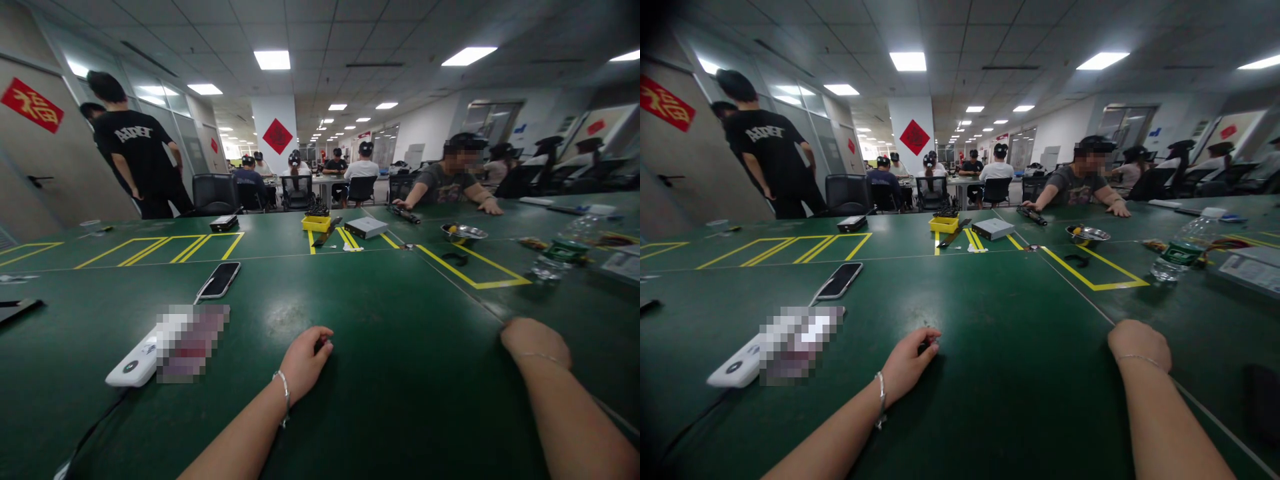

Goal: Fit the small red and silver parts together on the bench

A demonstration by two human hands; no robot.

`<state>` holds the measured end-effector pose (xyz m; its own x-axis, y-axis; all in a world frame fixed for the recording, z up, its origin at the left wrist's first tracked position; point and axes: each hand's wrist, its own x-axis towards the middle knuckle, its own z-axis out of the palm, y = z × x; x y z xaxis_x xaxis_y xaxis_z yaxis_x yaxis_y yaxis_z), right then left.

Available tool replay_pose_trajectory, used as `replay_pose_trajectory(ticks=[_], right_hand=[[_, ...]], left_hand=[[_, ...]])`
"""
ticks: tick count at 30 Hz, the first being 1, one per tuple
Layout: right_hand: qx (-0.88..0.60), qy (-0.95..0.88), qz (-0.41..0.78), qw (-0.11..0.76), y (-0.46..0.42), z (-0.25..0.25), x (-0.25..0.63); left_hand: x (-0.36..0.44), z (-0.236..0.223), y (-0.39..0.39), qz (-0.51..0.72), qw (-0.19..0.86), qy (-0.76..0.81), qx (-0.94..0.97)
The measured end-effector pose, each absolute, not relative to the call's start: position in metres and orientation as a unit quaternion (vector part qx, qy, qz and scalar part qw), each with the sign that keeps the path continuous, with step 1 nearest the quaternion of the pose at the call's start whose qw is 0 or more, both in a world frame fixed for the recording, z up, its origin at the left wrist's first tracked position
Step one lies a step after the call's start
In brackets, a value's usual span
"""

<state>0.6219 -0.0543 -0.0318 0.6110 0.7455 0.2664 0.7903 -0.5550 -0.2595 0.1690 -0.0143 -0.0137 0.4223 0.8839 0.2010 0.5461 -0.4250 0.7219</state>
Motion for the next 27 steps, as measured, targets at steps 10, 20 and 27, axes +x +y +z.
replay_pose_trajectory(ticks=[10, 20, 27], right_hand=[[-0.676, -0.37, 0.389, 0.504, -0.026, -0.005, 0.477], [-0.448, -0.327, 0.666, 0.499, -0.022, 0.004, 0.344], [-0.457, -0.364, 0.634, 0.507, -0.026, -0.008, 0.332]], left_hand=[[0.168, -0.018, -0.011, 0.305, 0.297, 0.456, 0.782], [0.17, -0.018, -0.011, 0.316, 0.296, 0.449, 0.781], [0.171, -0.022, -0.01, 0.332, 0.311, 0.454, 0.766]])
